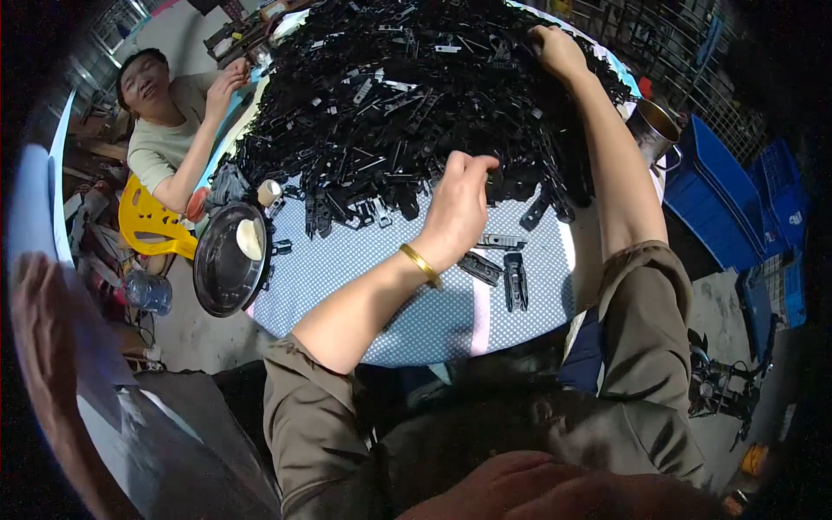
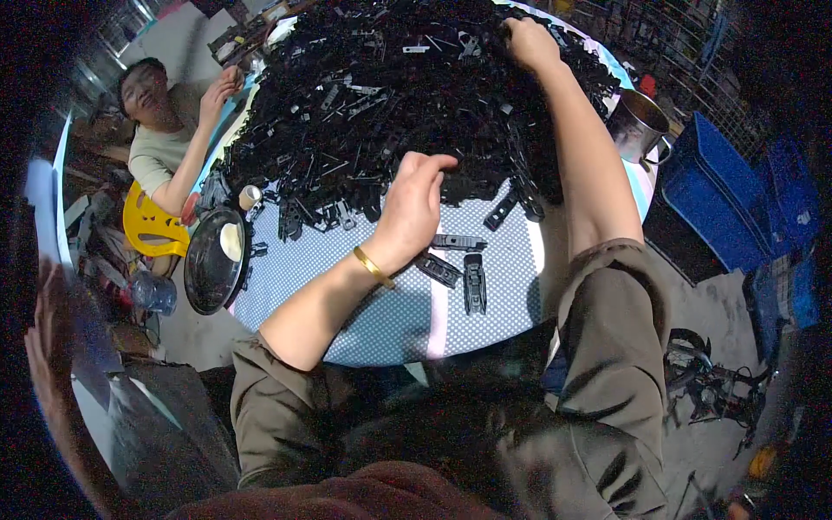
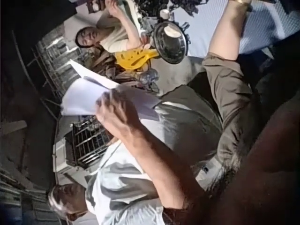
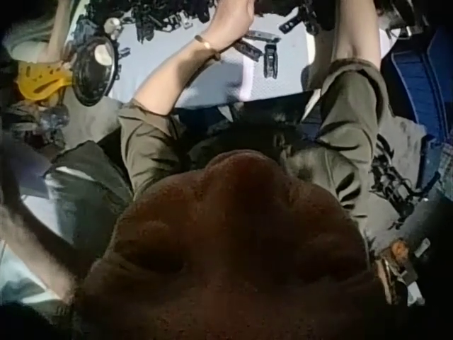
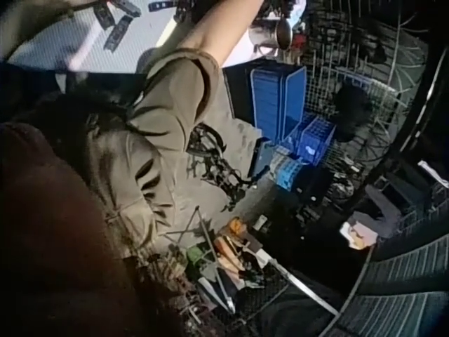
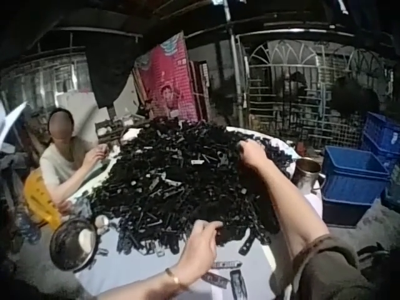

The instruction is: Sorting through a large pile of small black plastic parts on a workbench.

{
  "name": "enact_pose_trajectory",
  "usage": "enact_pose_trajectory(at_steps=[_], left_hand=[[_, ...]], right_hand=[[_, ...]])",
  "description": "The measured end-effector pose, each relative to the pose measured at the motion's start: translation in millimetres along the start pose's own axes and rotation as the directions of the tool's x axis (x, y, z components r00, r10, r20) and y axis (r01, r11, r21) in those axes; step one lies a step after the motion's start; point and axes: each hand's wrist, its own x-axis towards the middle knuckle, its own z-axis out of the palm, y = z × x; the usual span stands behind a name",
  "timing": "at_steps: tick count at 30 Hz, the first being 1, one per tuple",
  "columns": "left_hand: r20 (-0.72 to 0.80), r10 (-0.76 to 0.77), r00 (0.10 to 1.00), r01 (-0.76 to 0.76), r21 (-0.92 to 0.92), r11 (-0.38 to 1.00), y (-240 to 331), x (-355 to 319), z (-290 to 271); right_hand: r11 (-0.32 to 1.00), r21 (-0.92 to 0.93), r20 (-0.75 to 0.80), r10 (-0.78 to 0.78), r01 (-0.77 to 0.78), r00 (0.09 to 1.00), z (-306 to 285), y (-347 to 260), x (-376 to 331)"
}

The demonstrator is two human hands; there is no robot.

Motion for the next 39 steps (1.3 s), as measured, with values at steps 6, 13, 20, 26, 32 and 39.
enact_pose_trajectory(at_steps=[6, 13, 20, 26, 32, 39], left_hand=[[-0.121, -0.132, 0.984, 0.121, -0.097, 0.988, -20.4, 12.0, 5.8], [-0.069, -0.186, 0.980, 0.179, -0.096, 0.979, -19.0, 14.0, -5.0], [-0.096, -0.035, 0.995, 0.041, 0.063, 0.997, 1.3, 13.5, -17.6], [-0.192, -0.010, 0.981, 0.024, 0.071, 0.997, -5.8, 22.2, -26.3], [0.194, -0.553, 0.810, 0.503, -0.714, 0.487, -15.9, 28.7, -31.9], [0.300, -0.624, 0.722, 0.544, -0.802, 0.244, -15.0, 26.2, -27.7]], right_hand=[[0.970, 0.112, -0.274, -0.177, 0.214, 0.945, -34.9, -38.1, -38.5], [0.932, 0.228, -0.208, -0.237, 0.282, 0.949, -60.3, -101.0, -101.8], [0.837, 0.497, -0.243, -0.117, 0.227, 0.963, -78.1, -110.4, -123.9], [0.545, 0.835, -0.096, -0.002, 0.082, 0.995, -78.8, -118.3, -135.2], [0.617, 0.741, -0.183, -0.193, 0.264, 0.964, -76.1, -117.9, -137.7], [0.682, 0.630, -0.246, -0.277, 0.370, 0.929, -80.7, -120.2, -138.7]])
